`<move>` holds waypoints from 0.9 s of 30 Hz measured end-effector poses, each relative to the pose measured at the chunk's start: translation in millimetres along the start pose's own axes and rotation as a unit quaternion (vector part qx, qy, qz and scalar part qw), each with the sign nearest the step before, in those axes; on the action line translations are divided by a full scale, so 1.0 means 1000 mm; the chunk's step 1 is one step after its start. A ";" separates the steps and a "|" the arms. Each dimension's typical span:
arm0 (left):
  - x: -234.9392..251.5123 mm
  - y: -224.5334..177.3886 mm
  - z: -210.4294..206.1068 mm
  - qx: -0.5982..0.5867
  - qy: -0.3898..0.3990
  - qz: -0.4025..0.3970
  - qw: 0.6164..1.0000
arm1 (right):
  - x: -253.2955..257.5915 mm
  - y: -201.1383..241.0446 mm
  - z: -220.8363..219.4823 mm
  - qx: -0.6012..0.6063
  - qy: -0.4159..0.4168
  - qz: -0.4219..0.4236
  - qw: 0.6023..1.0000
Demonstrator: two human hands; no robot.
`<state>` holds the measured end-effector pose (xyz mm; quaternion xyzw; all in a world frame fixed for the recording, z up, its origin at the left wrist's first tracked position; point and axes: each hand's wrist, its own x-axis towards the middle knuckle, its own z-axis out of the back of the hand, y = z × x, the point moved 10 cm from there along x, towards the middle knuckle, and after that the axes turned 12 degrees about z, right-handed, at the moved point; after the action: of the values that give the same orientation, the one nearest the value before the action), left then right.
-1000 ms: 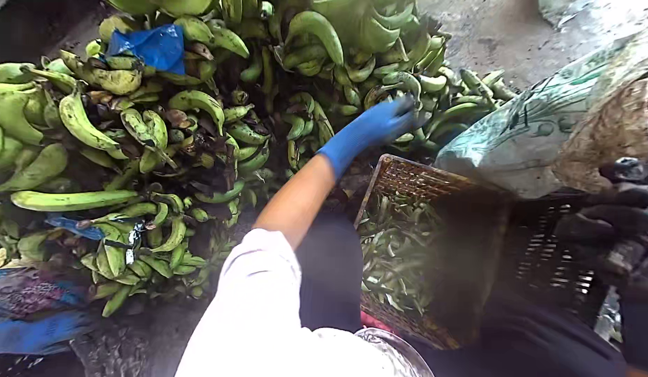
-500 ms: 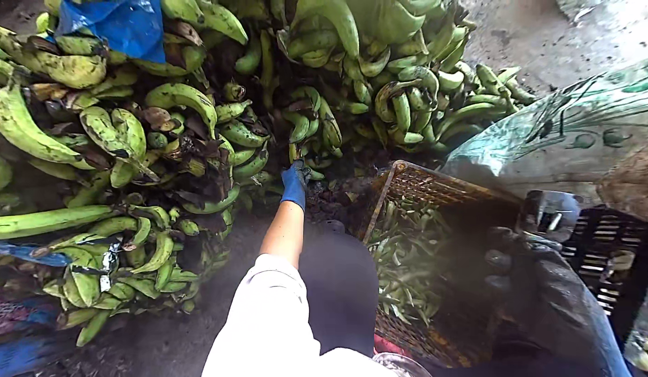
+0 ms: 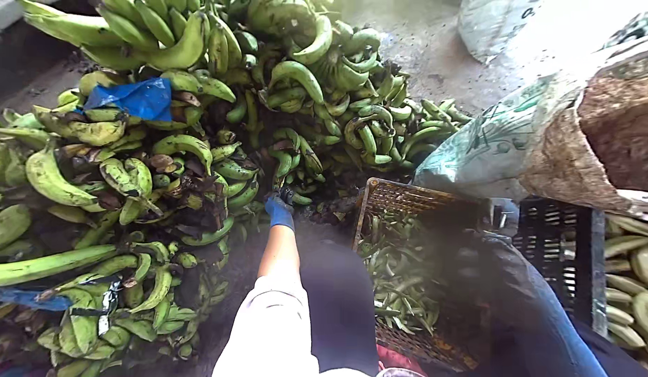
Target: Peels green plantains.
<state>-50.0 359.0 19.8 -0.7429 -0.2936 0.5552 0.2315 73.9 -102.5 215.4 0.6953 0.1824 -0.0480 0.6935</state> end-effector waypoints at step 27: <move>-0.244 -0.164 -0.100 0.252 0.347 -0.198 0.881 | -0.006 0.006 0.018 0.051 0.110 0.110 0.987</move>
<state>-35.2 306.0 325.0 -0.7310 -0.1857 0.2597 0.6030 73.4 -120.9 222.8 0.7467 0.1769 0.0958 0.6340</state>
